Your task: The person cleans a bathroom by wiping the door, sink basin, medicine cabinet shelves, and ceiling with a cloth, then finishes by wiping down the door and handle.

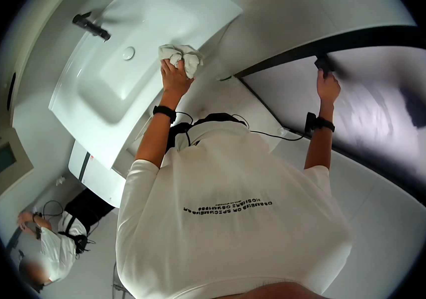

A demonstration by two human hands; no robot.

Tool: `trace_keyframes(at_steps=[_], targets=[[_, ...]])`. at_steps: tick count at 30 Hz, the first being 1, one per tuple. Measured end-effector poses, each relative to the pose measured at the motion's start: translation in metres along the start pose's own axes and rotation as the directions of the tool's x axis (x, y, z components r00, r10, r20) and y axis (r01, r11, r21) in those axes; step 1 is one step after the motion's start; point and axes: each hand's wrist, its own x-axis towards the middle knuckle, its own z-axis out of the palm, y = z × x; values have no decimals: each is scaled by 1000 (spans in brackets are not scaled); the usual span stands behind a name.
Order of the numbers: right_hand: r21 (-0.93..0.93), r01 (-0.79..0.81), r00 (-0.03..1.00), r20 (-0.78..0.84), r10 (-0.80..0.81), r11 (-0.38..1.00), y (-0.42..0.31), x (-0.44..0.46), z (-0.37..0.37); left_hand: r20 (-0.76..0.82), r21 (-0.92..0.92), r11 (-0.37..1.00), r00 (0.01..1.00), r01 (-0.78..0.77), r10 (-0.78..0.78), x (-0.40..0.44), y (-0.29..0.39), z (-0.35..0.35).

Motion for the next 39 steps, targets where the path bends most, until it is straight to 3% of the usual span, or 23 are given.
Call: trace_keyframes(at_steps=[3, 4, 7, 10, 14, 16, 19, 21, 23, 25, 26, 27, 29, 30, 32, 35, 36, 37, 38, 39], targets=[[143, -38, 981, 193, 10, 989, -25, -3, -31, 25, 17, 999, 999, 33, -34, 25, -7, 9], [170, -100, 919, 394, 25, 980, -24, 6, -33, 67, 19, 999, 997, 28, -29, 29, -14, 6], [110, -39, 908, 419, -11, 993, -38, 0, -43, 68, -25, 999, 997, 48, -46, 38, -23, 11], [114, 21, 973, 227, -46, 993, -43, -9, -37, 6, -1, 999, 999, 35, -35, 48, -29, 30], [281, -51, 924, 378, -62, 958, -30, -1, -24, -34, -93, 996, 999, -10, 7, 46, -43, 47], [404, -102, 915, 398, -74, 909, -44, -6, -53, -11, -107, 994, 1000, -25, 24, 32, -58, 39], [336, -73, 946, 322, -42, 939, -38, -6, -38, -15, -123, 991, 999, -44, 43, -12, -94, 32], [397, -130, 933, 358, -23, 908, -27, 0, -29, -103, -101, 994, 994, -29, 19, -40, -104, 17], [448, -184, 923, 384, -3, 875, -19, -9, -17, -34, -83, 996, 999, -20, 18, -55, -118, 14], [482, -212, 927, 375, 19, 850, -17, -8, -12, 160, -47, 993, 982, 111, -102, -56, -115, -3], [415, -168, 928, 372, 2, 894, -23, -9, -26, 165, 38, 996, 983, 78, -83, -51, -120, 0], [525, -63, 980, 193, -46, 849, -23, -12, -22, 161, 121, 991, 984, 51, -70, -36, -123, 3], [373, -128, 922, 387, -29, 919, -38, -9, -58, 333, 92, 987, 930, 135, -158, -16, -117, -24], [326, -117, 920, 392, -21, 938, -42, -9, -60, 380, 83, 987, 911, 139, -160, -7, -119, -28], [218, -101, 910, 414, 2, 971, -39, -6, -51, 365, -64, 991, 927, 120, -89, 17, -130, -19], [257, -122, 926, 378, 16, 959, -29, -14, -46, 300, -175, 977, 952, 120, -64, 26, -109, -20], [254, -48, 969, 246, -16, 966, -21, -12, -16, 307, -196, 973, 950, 118, -54, 25, -107, -24], [317, -42, 977, 211, -27, 948, -21, -14, -16, 332, -212, 969, 942, 127, -51, 16, -112, -22], [306, -64, 955, 296, -31, 950, -21, -10, -15, 344, -75, 994, 938, 76, -46, 22, -135, 7], [286, -85, 926, 377, -31, 955, -21, -9, -16, 468, -50, 995, 882, 82, -49, 18, -142, -1]])
